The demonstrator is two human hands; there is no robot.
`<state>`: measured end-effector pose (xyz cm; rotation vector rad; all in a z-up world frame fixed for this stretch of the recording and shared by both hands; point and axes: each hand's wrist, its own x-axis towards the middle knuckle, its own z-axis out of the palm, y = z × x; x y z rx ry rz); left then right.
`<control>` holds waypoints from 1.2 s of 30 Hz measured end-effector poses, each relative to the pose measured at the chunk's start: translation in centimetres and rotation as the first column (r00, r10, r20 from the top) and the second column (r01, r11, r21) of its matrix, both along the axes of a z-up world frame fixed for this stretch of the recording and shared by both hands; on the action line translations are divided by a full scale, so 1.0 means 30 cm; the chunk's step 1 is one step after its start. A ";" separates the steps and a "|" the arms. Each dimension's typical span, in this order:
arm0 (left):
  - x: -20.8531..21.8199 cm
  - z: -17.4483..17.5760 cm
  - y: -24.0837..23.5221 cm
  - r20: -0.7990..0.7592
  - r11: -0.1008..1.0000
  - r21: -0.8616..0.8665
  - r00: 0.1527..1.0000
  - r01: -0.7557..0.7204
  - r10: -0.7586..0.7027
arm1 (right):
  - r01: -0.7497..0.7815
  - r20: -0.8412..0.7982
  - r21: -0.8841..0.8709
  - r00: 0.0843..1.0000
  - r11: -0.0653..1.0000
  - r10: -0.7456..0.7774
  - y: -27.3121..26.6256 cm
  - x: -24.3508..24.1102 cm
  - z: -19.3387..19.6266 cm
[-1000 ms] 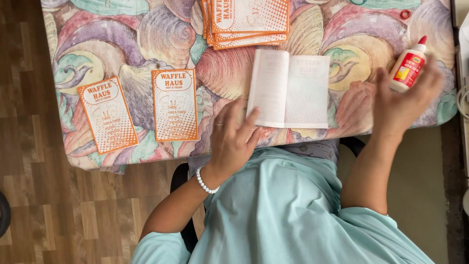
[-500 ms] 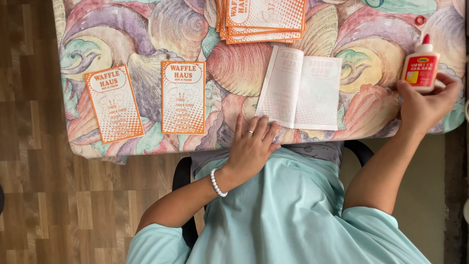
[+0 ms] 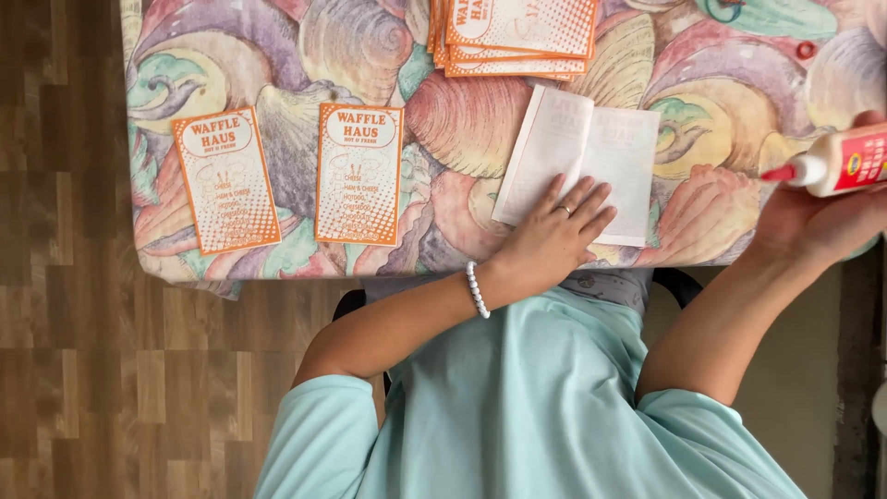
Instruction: Applying glue to paper templates and folding them to assemble packaging sleeves.
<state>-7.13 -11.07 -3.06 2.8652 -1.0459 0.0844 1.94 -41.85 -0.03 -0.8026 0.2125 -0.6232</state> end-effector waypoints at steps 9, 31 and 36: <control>-0.058 0.020 -0.113 -0.093 0.932 0.014 0.927 -0.363 0.363 | -0.332 -0.222 -0.097 0.926 0.938 0.304 0.380 -0.100 0.147; -0.152 -0.050 0.415 0.019 0.771 -0.609 0.969 -0.185 0.247 | -0.375 -0.266 -0.853 0.911 0.363 0.316 0.687 -0.335 0.013; -0.146 0.006 0.431 0.017 0.825 -0.553 0.988 -0.118 0.153 | -0.395 -0.295 -0.861 0.901 0.320 0.317 0.680 -0.343 -0.043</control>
